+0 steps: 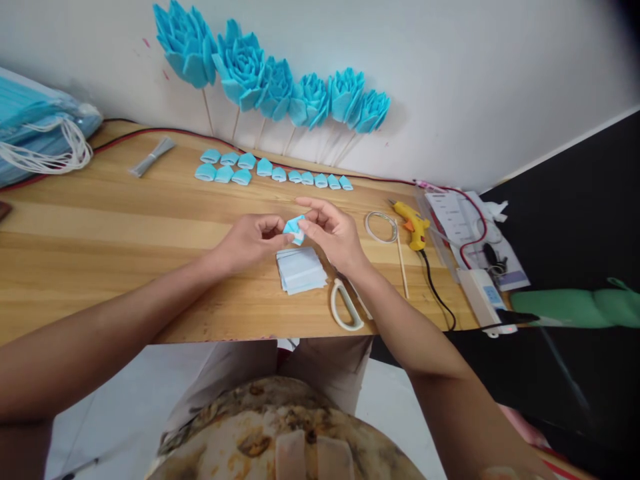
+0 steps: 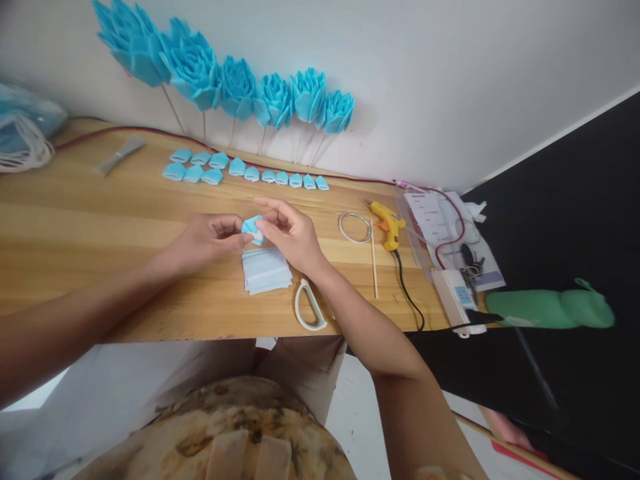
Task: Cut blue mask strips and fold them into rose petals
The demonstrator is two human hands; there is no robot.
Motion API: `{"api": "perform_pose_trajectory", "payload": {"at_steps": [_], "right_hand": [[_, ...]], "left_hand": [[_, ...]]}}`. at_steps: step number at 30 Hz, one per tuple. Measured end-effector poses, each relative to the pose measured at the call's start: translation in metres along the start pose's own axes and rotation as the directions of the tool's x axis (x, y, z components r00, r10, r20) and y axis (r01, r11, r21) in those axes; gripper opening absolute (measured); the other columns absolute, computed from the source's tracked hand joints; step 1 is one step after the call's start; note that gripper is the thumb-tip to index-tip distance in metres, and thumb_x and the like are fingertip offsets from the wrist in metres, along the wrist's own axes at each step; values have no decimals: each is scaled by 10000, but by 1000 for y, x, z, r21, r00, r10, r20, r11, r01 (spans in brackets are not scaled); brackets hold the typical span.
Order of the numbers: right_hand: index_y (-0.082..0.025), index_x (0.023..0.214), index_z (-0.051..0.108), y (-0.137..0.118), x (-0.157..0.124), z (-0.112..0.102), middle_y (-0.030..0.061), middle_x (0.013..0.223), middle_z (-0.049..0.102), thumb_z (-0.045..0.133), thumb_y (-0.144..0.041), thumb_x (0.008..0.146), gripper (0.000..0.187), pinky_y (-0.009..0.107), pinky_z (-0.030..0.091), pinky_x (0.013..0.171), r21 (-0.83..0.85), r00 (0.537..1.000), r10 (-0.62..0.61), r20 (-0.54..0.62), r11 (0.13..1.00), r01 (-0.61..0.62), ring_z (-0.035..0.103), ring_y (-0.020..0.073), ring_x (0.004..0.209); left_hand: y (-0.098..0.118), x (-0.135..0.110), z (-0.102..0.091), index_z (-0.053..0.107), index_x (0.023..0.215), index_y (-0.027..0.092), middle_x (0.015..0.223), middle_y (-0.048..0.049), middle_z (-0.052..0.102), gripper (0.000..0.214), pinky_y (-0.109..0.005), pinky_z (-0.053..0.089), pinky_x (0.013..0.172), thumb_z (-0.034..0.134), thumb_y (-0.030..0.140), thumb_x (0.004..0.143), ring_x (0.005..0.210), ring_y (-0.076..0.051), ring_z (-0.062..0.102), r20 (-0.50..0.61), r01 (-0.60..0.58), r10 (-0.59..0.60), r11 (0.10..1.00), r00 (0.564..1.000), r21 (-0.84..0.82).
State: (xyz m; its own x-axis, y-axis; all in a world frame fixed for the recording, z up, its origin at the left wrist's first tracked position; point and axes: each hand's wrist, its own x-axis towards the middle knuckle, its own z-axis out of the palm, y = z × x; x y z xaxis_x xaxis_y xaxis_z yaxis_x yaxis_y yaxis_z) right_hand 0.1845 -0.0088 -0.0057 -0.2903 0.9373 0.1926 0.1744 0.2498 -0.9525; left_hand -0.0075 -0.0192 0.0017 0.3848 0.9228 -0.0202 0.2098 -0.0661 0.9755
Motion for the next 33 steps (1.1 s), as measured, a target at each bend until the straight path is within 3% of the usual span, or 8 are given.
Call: {"api": "perform_pose_trajectory", "payload": {"at_steps": [7,10,14,23,27,33], "right_hand": [[-230,1223,624,3,2,-4,6,854,673,569,-408,940,339,320,560,780,-94,995,-40,-90,995,31,641,146,790],[-232,1228,621,3,2,-5,20,902,677,518,-449,967,354,321,564,788,-79,997,-46,-61,996,41,646,147,817],[-225,1278,591,4,2,-3,6,906,666,642,-421,889,439,274,545,722,-24,997,-65,52,998,66,629,121,779],[-216,1186,651,4,2,-2,-4,836,687,663,-402,869,367,266,546,680,24,999,-19,-27,1000,20,635,121,731],[-220,1186,654,4,1,-3,5,863,704,638,-408,894,347,280,559,714,-22,999,-32,-22,999,31,648,129,754],[-241,1185,669,8,3,-7,15,895,694,518,-489,966,364,318,572,786,11,996,-20,-84,1000,21,653,138,792]], "left_hand": [[-5,3,-3,653,768,184,669,17,571,273,-236,361,571,695,454,780,586,-100,447,-81,13,-23,993,996,-118],[-4,3,-3,658,743,180,641,19,560,275,-235,352,564,700,450,776,581,-100,445,-82,13,-21,996,996,-89],[0,1,-1,674,735,173,672,8,606,278,-238,356,585,691,446,786,612,-108,478,-48,12,-13,1000,999,-24],[1,-1,2,692,811,171,774,-17,675,312,-247,410,644,694,481,778,686,-133,546,-11,4,-5,999,1000,-38],[0,0,4,672,781,167,738,-6,652,281,-247,402,630,720,442,746,674,-131,543,21,24,-23,998,1000,-60],[-5,4,0,620,731,174,669,26,576,264,-237,342,585,694,425,765,612,-106,479,-66,16,-19,999,998,-46]]}}
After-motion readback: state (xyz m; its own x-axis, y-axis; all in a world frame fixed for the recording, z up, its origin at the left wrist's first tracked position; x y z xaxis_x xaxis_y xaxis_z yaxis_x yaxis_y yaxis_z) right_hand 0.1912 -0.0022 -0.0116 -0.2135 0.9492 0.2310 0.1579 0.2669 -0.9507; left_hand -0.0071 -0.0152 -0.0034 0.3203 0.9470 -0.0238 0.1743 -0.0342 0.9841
